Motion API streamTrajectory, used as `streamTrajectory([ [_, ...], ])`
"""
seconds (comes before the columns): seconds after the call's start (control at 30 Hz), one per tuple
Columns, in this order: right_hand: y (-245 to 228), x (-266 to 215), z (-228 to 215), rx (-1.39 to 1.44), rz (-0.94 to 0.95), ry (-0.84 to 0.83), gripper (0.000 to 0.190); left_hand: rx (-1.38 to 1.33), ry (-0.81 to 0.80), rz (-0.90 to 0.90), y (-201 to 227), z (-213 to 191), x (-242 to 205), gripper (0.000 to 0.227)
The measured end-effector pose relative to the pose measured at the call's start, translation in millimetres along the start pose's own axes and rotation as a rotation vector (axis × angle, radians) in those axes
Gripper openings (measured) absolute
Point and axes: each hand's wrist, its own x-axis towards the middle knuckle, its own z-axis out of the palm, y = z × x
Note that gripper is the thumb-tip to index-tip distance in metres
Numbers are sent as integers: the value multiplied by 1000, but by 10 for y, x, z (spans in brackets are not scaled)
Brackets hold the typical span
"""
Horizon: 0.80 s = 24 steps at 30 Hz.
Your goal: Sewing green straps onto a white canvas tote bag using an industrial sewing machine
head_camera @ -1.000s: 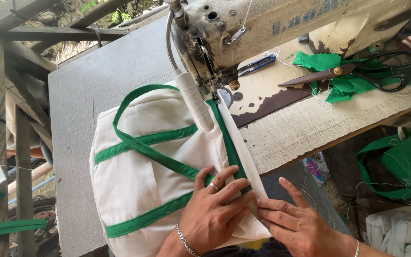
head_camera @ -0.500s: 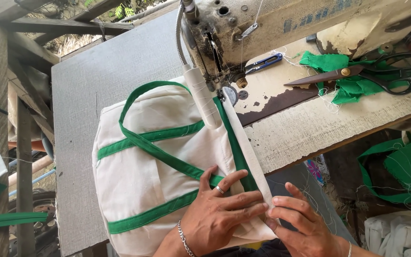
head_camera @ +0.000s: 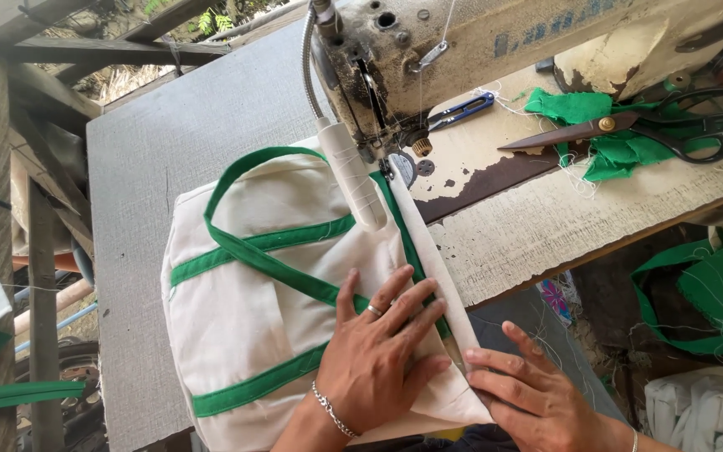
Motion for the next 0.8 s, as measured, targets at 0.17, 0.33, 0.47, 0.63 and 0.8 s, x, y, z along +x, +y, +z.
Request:
streamTrajectory([
  [0.17,-68,95,-2,-16,-2,-21,28,-34,-71,1,-119,6,-74,52],
  [0.33,-114,99,-3,-9,63,6,25,-48,-41,-90,-84,-50,43,56],
  [0.47,-125,142,-59,22,126,-3,27,34,-5,-165,-70,20,236,59],
  [0.63,-79,71,-35,0,88,-8,22,127,21,-150,-114,133,251,68],
  [0.8,-41,83,-54,13,36,1,25,67,-32,-73,-111,61,133,64],
])
